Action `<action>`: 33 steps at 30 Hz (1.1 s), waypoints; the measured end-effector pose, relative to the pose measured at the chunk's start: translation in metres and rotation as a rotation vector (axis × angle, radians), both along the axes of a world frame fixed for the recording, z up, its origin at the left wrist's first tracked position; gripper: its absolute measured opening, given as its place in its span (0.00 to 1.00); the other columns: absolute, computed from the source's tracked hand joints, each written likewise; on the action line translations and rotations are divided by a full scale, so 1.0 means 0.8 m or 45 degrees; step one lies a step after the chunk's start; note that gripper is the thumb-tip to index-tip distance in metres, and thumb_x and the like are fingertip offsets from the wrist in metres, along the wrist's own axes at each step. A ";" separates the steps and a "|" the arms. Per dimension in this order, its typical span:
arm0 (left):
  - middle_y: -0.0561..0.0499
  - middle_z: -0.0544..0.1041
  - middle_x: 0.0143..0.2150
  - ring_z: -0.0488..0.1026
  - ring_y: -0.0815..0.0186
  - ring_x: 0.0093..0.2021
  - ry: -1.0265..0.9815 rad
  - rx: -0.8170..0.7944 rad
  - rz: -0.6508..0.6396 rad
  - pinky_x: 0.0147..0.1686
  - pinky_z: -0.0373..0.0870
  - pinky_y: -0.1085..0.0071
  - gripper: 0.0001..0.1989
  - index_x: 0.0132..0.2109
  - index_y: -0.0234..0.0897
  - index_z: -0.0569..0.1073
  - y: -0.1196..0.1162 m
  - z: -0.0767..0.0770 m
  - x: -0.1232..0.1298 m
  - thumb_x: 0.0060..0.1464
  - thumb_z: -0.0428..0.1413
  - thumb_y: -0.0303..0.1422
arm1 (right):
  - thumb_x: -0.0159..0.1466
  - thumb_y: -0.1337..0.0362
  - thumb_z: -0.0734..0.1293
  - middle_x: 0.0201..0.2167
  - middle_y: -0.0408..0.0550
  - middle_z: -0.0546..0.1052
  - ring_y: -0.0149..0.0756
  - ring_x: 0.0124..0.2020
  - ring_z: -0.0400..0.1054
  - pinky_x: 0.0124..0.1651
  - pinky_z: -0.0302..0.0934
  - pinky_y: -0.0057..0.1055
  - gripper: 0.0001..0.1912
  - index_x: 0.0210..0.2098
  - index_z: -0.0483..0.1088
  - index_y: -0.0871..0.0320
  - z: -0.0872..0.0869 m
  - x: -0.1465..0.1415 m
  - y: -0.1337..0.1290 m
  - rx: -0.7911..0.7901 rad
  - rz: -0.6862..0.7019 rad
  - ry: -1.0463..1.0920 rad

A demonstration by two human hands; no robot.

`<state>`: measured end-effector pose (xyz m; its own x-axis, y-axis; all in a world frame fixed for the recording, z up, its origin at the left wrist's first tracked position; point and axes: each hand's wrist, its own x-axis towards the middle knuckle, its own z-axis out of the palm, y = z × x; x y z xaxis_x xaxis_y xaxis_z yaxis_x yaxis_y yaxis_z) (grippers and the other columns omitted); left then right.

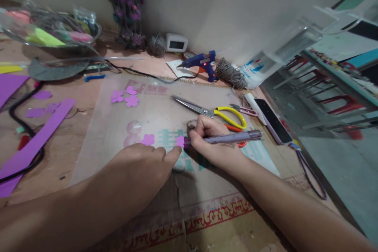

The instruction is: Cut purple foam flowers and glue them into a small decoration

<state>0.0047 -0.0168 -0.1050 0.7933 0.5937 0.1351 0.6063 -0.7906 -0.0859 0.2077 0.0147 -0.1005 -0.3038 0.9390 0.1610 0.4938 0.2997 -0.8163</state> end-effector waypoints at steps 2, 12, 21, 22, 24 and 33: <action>0.50 0.75 0.25 0.72 0.60 0.21 0.013 -0.020 0.012 0.20 0.60 0.67 0.21 0.53 0.34 0.71 -0.001 0.001 0.000 0.51 0.50 0.21 | 0.59 0.71 0.63 0.19 0.36 0.58 0.27 0.20 0.53 0.22 0.49 0.26 0.15 0.22 0.52 0.54 0.001 0.000 0.000 0.008 -0.007 0.024; 0.49 0.75 0.25 0.73 0.60 0.22 0.011 -0.074 0.028 0.21 0.62 0.67 0.17 0.48 0.35 0.74 0.001 0.004 0.002 0.50 0.52 0.21 | 0.61 0.66 0.64 0.17 0.35 0.58 0.25 0.17 0.50 0.20 0.44 0.25 0.15 0.23 0.55 0.54 -0.005 -0.002 0.002 -0.030 -0.071 0.089; 0.45 0.73 0.55 0.75 0.61 0.35 -0.149 -0.115 0.090 0.30 0.68 0.65 0.18 0.52 0.38 0.72 0.002 -0.002 0.004 0.55 0.51 0.23 | 0.62 0.65 0.64 0.17 0.35 0.60 0.25 0.18 0.52 0.20 0.45 0.25 0.14 0.24 0.54 0.54 -0.008 0.000 0.002 -0.099 -0.034 0.071; 0.45 0.73 0.56 0.75 0.61 0.35 -0.130 -0.113 0.069 0.30 0.69 0.64 0.20 0.54 0.37 0.72 0.002 -0.003 0.003 0.55 0.51 0.23 | 0.62 0.65 0.64 0.17 0.35 0.60 0.25 0.18 0.52 0.20 0.45 0.25 0.15 0.24 0.54 0.54 -0.008 0.000 0.002 -0.092 -0.033 0.070; 0.44 0.74 0.56 0.76 0.61 0.34 -0.097 -0.099 0.054 0.30 0.71 0.64 0.22 0.57 0.35 0.70 0.001 -0.005 0.002 0.54 0.51 0.22 | 0.62 0.65 0.64 0.17 0.36 0.60 0.25 0.18 0.52 0.21 0.46 0.25 0.14 0.24 0.54 0.54 -0.009 0.001 0.002 -0.085 -0.028 0.068; 0.44 0.76 0.54 0.75 0.62 0.27 -0.008 -0.099 0.081 0.21 0.67 0.64 0.26 0.59 0.34 0.69 -0.003 -0.001 0.004 0.52 0.51 0.20 | 0.63 0.65 0.64 0.18 0.36 0.60 0.25 0.19 0.52 0.21 0.46 0.25 0.14 0.24 0.54 0.54 -0.007 0.000 0.002 -0.092 -0.014 0.060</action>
<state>0.0076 -0.0191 -0.1061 0.7527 0.6520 0.0911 0.6561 -0.7544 -0.0217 0.2076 0.0159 -0.1061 -0.2872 0.9519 0.1065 0.4571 0.2339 -0.8581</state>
